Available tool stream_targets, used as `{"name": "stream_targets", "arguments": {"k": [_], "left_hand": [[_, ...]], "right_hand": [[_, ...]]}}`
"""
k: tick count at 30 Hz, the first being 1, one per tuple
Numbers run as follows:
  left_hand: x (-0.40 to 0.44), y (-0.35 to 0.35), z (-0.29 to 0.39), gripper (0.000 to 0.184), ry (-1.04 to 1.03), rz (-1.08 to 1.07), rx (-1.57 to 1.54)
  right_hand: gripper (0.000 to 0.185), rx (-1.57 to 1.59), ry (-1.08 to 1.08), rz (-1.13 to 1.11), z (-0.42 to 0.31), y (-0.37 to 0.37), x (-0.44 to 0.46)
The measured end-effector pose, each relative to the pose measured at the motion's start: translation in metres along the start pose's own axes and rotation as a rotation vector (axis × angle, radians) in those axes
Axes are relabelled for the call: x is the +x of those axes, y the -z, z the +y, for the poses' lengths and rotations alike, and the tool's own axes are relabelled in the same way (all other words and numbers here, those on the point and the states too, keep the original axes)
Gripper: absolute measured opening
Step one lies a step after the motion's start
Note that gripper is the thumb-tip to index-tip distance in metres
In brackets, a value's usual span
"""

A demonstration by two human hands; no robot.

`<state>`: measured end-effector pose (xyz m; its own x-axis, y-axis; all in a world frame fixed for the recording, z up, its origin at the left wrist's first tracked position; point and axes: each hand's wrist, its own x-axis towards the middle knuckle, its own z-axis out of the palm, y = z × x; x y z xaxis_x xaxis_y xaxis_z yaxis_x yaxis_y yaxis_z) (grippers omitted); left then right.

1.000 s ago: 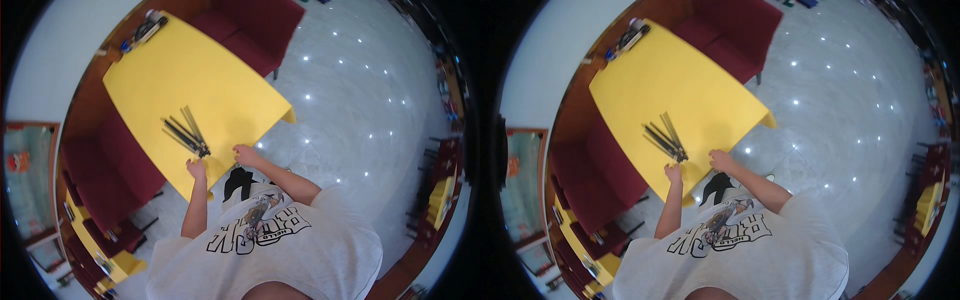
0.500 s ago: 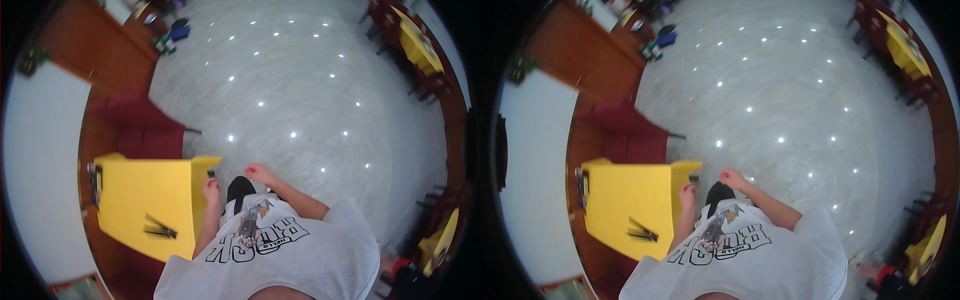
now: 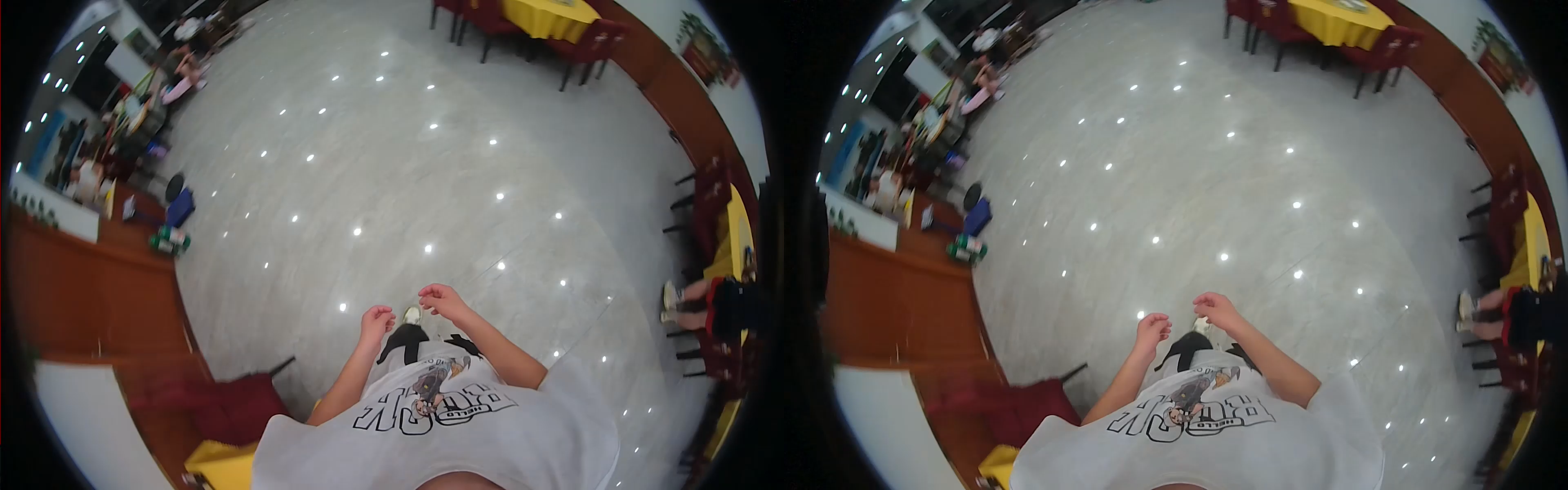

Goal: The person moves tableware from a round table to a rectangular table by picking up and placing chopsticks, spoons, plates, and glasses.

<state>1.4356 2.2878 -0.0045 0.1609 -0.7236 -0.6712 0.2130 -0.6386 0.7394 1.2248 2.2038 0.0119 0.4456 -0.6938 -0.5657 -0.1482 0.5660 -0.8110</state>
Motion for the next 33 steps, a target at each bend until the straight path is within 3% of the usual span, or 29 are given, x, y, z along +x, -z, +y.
{"name": "stream_targets", "arguments": {"k": [4, 8, 12, 15, 16, 18, 21, 28, 33], "left_hand": [[0.078, -0.071, 0.084, 0.014, 0.027, -0.243, 0.244], [0.144, -0.174, 0.156, 0.014, -0.061, -0.576, 0.535], [0.192, -0.295, 0.201, 0.014, -0.092, -0.738, 0.615], [0.207, -0.376, 0.233, 0.014, -0.094, -0.722, 0.538], [0.209, -0.397, 0.241, 0.014, -0.008, -0.688, 0.443], [0.216, -0.428, 0.248, 0.015, 0.137, -0.708, 0.336], [0.237, -0.456, 0.279, 0.015, 0.133, -0.684, 0.312], [0.365, -0.493, 0.338, 0.017, 0.163, -0.374, 0.130], [0.467, -0.579, 0.369, 0.016, 0.279, -0.365, 0.053]], "right_hand": [[0.025, 0.191, 0.075, 0.199, -0.058, 0.063, -0.007], [0.026, 0.435, 0.080, 0.430, -0.063, 0.136, -0.013], [0.024, 0.649, 0.039, 0.560, -0.062, 0.210, 0.003], [0.024, 0.641, 0.028, 0.540, -0.083, 0.274, 0.033], [0.023, 0.629, 0.035, 0.534, -0.100, 0.297, 0.039], [0.022, 0.662, 0.086, 0.500, -0.131, 0.338, 0.048], [0.021, 0.590, 0.115, 0.444, -0.169, 0.400, 0.080], [0.017, 0.498, 0.119, 0.377, -0.247, 0.537, 0.151], [0.018, 0.485, -0.030, 0.430, -0.285, 0.633, 0.214]]}}
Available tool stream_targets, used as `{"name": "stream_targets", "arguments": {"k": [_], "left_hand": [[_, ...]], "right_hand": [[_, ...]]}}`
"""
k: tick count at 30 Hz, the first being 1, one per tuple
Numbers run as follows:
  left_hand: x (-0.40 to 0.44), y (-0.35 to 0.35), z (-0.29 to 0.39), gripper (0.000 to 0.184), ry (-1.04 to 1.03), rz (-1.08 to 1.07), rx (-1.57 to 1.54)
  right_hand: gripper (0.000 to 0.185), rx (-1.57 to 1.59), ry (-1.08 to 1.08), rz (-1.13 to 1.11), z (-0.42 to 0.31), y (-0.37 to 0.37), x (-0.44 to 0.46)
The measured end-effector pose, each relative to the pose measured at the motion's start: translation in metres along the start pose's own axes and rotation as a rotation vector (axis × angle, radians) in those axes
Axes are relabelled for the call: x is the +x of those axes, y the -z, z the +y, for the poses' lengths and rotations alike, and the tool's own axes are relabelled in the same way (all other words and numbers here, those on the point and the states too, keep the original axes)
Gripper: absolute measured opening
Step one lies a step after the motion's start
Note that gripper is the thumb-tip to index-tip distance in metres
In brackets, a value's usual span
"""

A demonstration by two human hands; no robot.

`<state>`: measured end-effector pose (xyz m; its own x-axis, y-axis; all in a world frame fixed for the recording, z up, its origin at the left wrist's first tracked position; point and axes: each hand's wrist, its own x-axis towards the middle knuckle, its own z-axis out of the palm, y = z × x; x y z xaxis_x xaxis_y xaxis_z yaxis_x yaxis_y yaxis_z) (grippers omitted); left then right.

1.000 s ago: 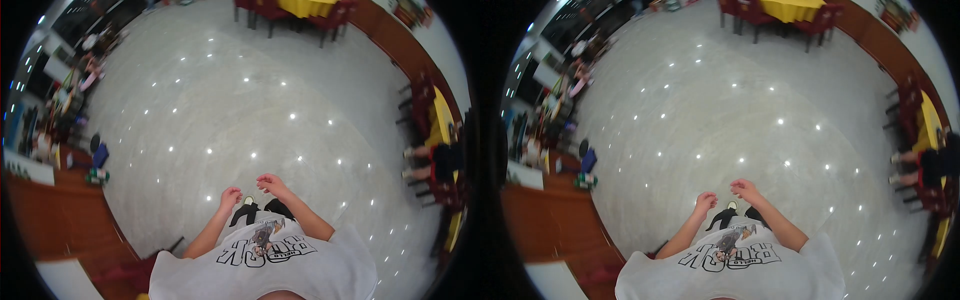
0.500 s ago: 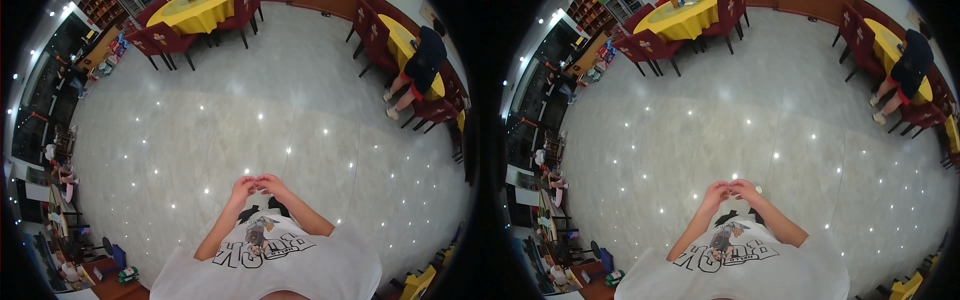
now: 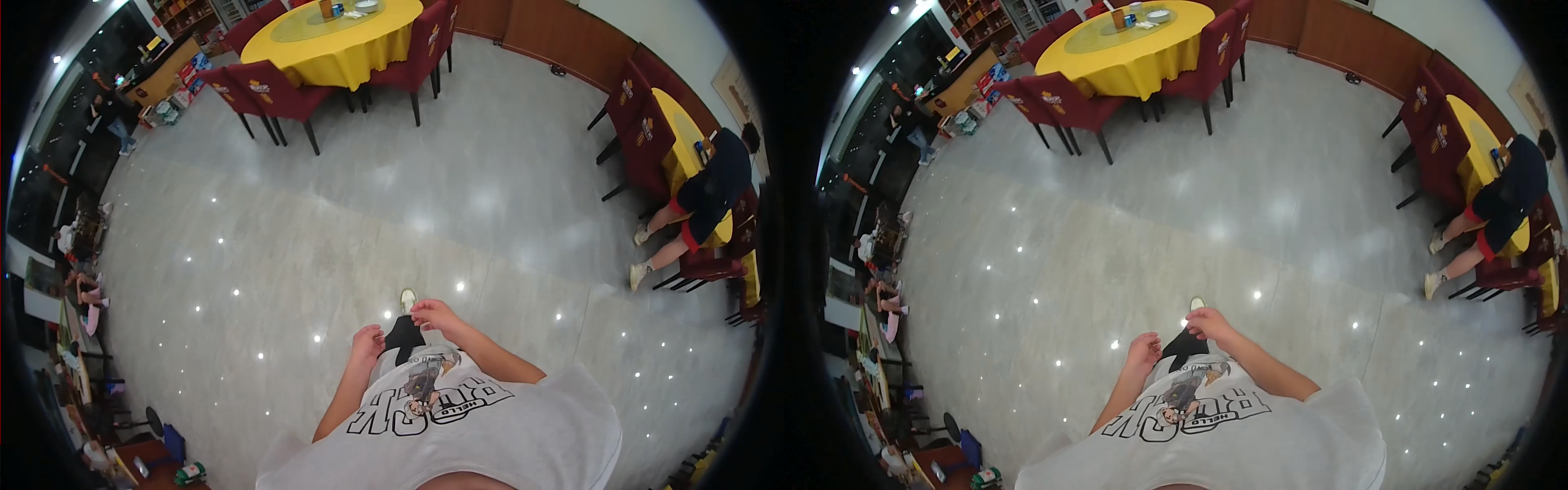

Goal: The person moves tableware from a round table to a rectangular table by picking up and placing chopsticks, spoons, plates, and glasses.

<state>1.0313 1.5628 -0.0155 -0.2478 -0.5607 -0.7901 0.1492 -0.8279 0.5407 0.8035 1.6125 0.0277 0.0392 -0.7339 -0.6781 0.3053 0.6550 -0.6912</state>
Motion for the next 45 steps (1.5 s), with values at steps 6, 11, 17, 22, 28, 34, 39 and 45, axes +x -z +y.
{"name": "stream_targets", "arguments": {"k": [6, 11, 17, 22, 28, 34, 39, 45], "left_hand": [[0.097, -0.145, 0.136, 0.015, -0.020, -0.270, 0.287], [0.155, -0.263, 0.255, 0.014, -0.104, -0.486, 0.527], [0.260, -0.334, 0.317, 0.013, -0.070, -0.545, 0.381], [0.296, -0.361, 0.398, 0.014, 0.086, -0.279, 0.112], [0.388, -0.341, 0.462, 0.021, -0.805, -0.324, 0.343], [0.463, -0.368, 0.569, 0.020, -0.064, -0.260, -0.180], [0.525, -0.432, 0.696, 0.020, -0.128, -0.396, 0.023], [0.591, -0.503, 0.814, 0.021, -0.139, -0.501, 0.145]], "right_hand": [[0.017, 0.086, 0.124, -0.015, -0.134, 0.037, 0.056], [0.017, 0.242, 0.249, 0.152, -0.209, 0.081, 0.116], [0.017, 0.213, 0.227, 0.155, -0.301, 0.148, 0.215], [0.008, -0.356, 0.566, -0.032, -0.448, 0.177, 0.287], [0.015, -0.496, 1.031, -0.494, -0.683, 0.126, 0.273], [0.018, -0.376, 1.571, -0.825, -0.833, 0.096, 0.297], [0.012, -0.260, 1.769, -0.002, -0.914, 0.065, 0.352], [0.010, -0.850, 0.847, 0.589, -1.001, 0.114, 0.334]]}}
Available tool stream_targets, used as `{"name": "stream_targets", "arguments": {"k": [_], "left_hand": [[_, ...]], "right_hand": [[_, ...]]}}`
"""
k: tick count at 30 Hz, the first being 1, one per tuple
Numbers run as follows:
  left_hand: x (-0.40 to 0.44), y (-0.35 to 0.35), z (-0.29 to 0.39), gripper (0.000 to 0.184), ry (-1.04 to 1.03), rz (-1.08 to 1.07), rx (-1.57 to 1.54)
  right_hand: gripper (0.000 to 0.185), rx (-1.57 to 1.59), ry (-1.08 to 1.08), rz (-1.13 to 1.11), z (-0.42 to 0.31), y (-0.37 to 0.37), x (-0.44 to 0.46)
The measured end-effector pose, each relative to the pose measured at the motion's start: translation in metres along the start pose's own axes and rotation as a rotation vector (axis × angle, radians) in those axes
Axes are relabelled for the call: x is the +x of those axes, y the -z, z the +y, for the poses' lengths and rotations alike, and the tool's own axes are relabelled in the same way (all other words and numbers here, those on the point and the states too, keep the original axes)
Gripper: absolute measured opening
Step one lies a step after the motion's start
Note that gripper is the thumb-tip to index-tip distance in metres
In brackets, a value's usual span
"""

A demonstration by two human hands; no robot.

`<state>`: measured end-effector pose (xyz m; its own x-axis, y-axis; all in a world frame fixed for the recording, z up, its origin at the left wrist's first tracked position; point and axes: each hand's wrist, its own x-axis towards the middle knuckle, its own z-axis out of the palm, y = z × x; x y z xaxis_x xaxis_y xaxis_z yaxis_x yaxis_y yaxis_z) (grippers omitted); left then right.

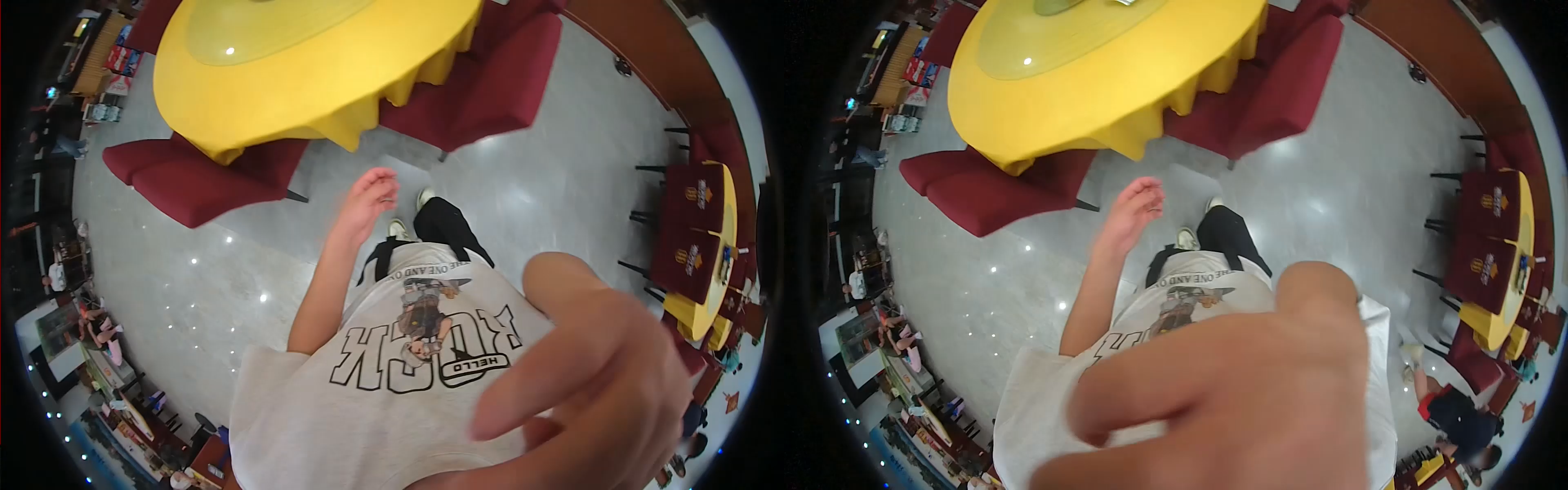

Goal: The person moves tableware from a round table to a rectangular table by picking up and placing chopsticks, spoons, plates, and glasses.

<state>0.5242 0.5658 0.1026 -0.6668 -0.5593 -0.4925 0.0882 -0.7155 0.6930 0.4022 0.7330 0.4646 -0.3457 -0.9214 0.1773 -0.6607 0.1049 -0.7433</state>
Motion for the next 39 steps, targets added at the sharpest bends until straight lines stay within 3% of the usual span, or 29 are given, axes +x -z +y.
{"name": "stream_targets", "arguments": {"k": [2, 3, 11, 16, 17, 18, 21, 24, 29, 31, 33, 39], "left_hand": [[0.032, 0.001, 0.024, 0.021, 0.003, -0.006, 0.000], [0.061, -0.005, 0.033, 0.021, -0.004, -0.038, -0.016], [0.170, -0.020, 0.093, 0.022, 0.022, 0.001, -0.058], [0.230, 0.006, 0.136, 0.016, 0.057, 0.217, -0.009], [0.247, 0.012, 0.147, 0.014, 0.087, 0.292, 0.027], [0.262, 0.018, 0.157, 0.014, 0.087, 0.285, 0.022], [0.291, 0.045, 0.183, 0.015, -0.006, 0.363, -0.009], [0.353, 0.073, 0.227, 0.015, -0.020, 0.442, 0.115], [0.444, 0.137, 0.269, 0.019, -0.216, 0.534, 0.384], [0.478, 0.159, 0.277, 0.027, -0.429, 0.648, 0.708], [0.496, 0.166, 0.292, 0.033, -0.454, 0.715, 0.802], [0.539, 0.178, 0.323, 0.046, -0.501, 0.799, 1.129]], "right_hand": [[0.012, -0.114, -0.141, -0.029, 0.014, -0.003, 0.038], [0.013, -0.026, -0.075, -0.029, 0.028, -0.028, 0.101], [0.016, 0.815, 0.447, -0.221, 0.133, -0.046, 0.258], [0.018, 1.233, 0.736, -0.384, 0.179, -0.068, 0.337], [0.006, 1.063, 0.577, -0.422, 0.193, -0.084, 0.360], [0.022, 0.890, 0.415, -0.451, 0.212, -0.102, 0.378], [0.023, 0.752, -0.165, -0.223, 0.302, -0.225, 0.418], [0.019, 0.558, -0.378, -0.128, 0.389, -0.299, 0.457], [0.023, 0.220, -0.414, -0.029, 0.439, -0.352, 0.534], [0.027, 0.118, -0.398, 0.024, 0.456, -0.369, 0.559], [0.037, -0.092, -0.316, 0.054, 0.465, -0.391, 0.578], [0.048, -0.172, -0.285, 0.117, 0.461, -0.426, 0.608]]}}
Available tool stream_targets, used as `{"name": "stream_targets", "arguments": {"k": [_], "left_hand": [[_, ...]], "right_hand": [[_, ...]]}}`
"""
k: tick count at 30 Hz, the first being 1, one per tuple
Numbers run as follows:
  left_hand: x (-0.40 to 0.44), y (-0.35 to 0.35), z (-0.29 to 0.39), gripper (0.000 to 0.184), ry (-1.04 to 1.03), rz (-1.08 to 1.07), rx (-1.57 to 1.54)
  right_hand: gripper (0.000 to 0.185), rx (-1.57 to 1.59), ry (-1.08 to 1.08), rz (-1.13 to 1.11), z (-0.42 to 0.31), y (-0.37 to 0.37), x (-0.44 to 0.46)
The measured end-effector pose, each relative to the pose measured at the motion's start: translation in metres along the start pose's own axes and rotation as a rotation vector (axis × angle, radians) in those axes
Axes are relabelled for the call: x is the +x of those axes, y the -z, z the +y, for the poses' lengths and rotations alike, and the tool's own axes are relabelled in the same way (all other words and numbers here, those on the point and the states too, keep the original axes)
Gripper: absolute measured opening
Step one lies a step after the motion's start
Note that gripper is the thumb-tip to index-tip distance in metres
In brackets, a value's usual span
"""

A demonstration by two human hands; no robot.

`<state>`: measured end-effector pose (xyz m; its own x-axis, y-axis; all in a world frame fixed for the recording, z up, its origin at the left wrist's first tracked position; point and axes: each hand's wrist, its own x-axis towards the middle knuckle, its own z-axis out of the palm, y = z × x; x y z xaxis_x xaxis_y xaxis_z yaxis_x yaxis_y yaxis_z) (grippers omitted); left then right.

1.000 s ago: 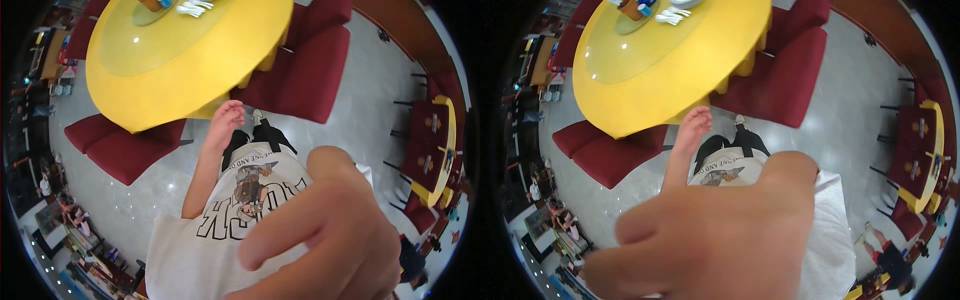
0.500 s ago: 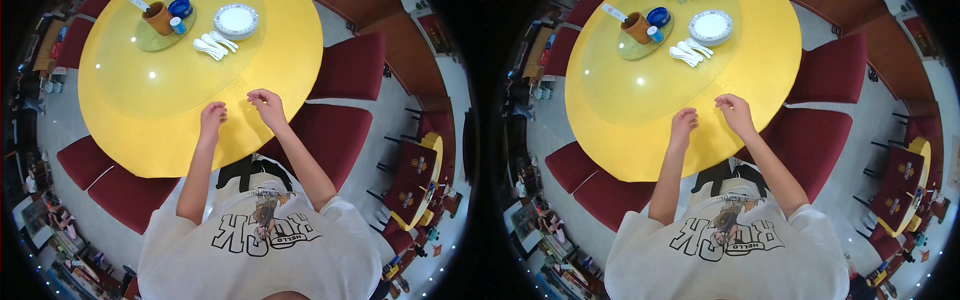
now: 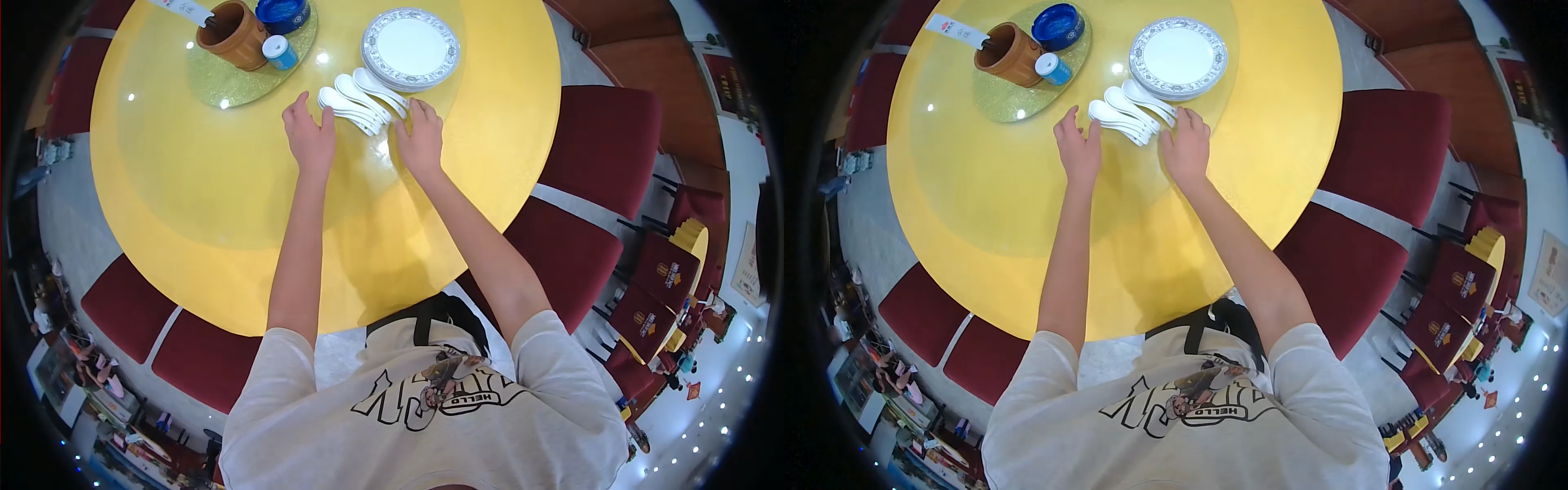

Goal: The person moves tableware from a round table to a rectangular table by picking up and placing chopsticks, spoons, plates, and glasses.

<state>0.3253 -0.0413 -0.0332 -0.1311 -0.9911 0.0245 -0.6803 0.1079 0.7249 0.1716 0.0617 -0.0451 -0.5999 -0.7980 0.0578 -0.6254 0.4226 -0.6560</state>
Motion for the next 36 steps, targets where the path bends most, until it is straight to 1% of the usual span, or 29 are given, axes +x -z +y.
{"name": "stream_targets", "arguments": {"k": [1, 2, 4, 7, 13, 15, 19, 23, 25, 28, 31, 33, 36], "left_hand": [[0.008, -0.002, -0.001, 0.047, -0.087, 0.009, 0.070], [0.013, -0.005, -0.001, 0.047, -0.086, 0.001, 0.074], [0.019, -0.012, 0.004, 0.049, -0.225, 0.009, 0.214], [0.025, -0.019, 0.009, 0.048, -0.228, -0.056, 0.297], [0.025, -0.029, 0.007, 0.043, -0.225, -0.067, 0.372], [0.027, -0.029, 0.008, 0.043, -0.212, -0.063, 0.355], [0.028, -0.031, 0.011, 0.041, -0.203, -0.040, 0.324], [0.026, -0.037, 0.012, 0.041, -0.186, -0.030, 0.328], [0.023, -0.043, 0.011, 0.039, -0.190, 0.051, 0.334], [0.023, -0.046, 0.009, 0.038, -0.218, 0.109, 0.306], [0.022, -0.048, 0.012, 0.038, -0.231, 0.114, 0.302], [0.024, -0.051, 0.010, 0.038, -0.258, 0.141, 0.302], [0.024, -0.055, 0.008, 0.036, -0.279, 0.165, 0.301]], "right_hand": [[0.048, 0.001, -0.008, -0.002, 0.000, -0.005, 0.002], [0.049, -0.009, 0.006, 0.011, 0.001, -0.009, 0.003], [0.049, -0.021, 0.014, 0.023, 0.001, -0.012, 0.005], [0.048, -0.041, 0.024, 0.017, 0.000, -0.014, 0.006], [0.042, -0.058, 0.049, 0.007, -0.003, -0.016, 0.010], [0.038, -0.056, 0.061, -0.082, -0.005, -0.015, 0.011], [0.036, 0.004, 0.141, -0.107, -0.009, -0.016, 0.011], [0.035, 0.057, 0.127, -0.148, -0.015, -0.018, 0.003], [0.035, 0.073, 0.123, -0.148, -0.018, -0.018, -0.001], [0.035, 0.129, 0.092, -0.163, -0.019, -0.018, -0.003], [0.035, 0.170, 0.066, -0.183, -0.016, -0.021, -0.005], [0.036, 0.261, -0.021, -0.226, -0.015, -0.024, -0.003], [0.036, 0.311, -0.048, -0.240, -0.018, -0.022, 0.001]]}}
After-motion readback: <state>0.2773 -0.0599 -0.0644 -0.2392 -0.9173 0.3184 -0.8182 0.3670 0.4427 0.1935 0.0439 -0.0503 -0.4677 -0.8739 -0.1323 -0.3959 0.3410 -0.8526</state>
